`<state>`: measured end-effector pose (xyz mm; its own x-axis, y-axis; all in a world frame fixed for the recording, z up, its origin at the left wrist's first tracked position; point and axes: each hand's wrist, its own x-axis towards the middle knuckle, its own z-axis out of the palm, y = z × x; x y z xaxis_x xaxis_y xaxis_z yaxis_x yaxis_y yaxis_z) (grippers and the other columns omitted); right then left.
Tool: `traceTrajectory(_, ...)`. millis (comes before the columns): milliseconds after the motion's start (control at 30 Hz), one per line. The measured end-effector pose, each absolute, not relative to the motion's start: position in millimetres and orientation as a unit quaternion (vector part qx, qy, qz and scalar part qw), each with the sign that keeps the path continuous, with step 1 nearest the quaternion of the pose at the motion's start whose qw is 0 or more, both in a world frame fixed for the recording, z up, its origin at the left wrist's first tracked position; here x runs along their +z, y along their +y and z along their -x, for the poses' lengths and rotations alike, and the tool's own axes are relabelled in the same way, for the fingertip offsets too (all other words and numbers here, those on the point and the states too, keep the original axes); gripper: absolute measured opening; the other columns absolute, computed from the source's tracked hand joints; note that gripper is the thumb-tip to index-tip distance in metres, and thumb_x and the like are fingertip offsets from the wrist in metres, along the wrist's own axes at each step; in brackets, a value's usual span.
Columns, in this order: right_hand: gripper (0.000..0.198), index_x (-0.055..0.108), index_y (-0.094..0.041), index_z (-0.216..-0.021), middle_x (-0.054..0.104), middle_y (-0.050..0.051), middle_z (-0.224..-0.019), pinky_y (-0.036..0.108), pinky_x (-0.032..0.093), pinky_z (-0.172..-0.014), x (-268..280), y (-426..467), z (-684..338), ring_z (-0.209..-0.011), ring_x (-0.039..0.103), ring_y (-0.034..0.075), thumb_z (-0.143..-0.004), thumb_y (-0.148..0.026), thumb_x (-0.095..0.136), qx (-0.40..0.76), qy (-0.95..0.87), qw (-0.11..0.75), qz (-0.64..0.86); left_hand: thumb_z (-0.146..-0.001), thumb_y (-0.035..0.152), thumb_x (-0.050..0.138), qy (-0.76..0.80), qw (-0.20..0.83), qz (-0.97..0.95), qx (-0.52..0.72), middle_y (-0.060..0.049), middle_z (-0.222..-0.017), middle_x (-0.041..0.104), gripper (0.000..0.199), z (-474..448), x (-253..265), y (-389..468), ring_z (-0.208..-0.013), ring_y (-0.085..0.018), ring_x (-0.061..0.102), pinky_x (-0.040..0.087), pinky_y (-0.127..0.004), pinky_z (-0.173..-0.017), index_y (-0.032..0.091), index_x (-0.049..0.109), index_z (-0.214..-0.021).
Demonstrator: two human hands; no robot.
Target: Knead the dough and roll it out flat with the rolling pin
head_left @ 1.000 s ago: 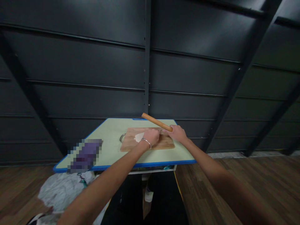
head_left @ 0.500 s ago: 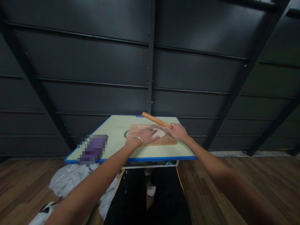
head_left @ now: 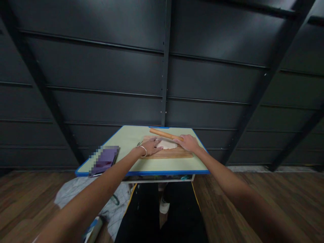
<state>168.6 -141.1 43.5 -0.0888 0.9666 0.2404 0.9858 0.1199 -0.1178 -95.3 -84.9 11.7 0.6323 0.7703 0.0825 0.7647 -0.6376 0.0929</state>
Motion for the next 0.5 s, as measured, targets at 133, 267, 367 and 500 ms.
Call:
traceTrajectory(133,0.069,0.074,-0.022,-0.112,0.076,0.011,-0.111,0.026,0.045,-0.082,43,-142,-168,-0.103,0.07,0.025,-0.096,-0.078,0.036,-0.036,-0.735,0.137,0.663,-0.097,0.063,0.042,0.427,0.014,-0.902,0.066,-0.018,-0.153,0.051,0.07,85,13,-88,-0.141,-0.031,0.048,0.037,-0.04,-0.115,0.017,0.053,-0.147)
traceTrajectory(267,0.067,0.075,-0.022,-0.111,0.076,0.011,-0.11,0.027,0.045,-0.082,43,-143,-169,-0.103,0.069,0.025,-0.097,-0.076,0.037,-0.031,-0.738,0.141,0.66,-0.096,0.065,0.04,0.42,0.011,-0.905,0.068,-0.014,-0.155,0.05,0.07,82,16,-95,-0.141,-0.03,0.048,0.035,-0.039,-0.115,0.02,0.054,-0.147)
traceTrajectory(367,0.062,0.073,-0.025,-0.12,0.076,0.01,-0.115,0.028,0.045,-0.083,39,-145,-167,-0.105,0.069,0.026,-0.098,-0.072,0.038,-0.033,-0.748,0.157,0.644,-0.099,0.061,0.035,0.423,0.022,-0.904,0.048,-0.013,-0.154,0.051,0.065,86,25,-100,-0.142,-0.03,0.045,0.033,-0.04,-0.115,0.02,0.059,-0.143)
traceTrajectory(500,0.058,0.068,-0.029,-0.13,0.073,0.008,-0.123,0.028,0.045,-0.086,33,-142,-164,-0.111,0.067,0.026,-0.098,-0.07,0.043,-0.021,-0.752,0.167,0.637,-0.091,0.053,0.053,0.485,0.065,-0.868,0.092,-0.008,-0.115,0.076,0.04,103,52,-101,-0.113,-0.025,0.065,0.044,-0.031,-0.099,0.023,0.077,-0.103)
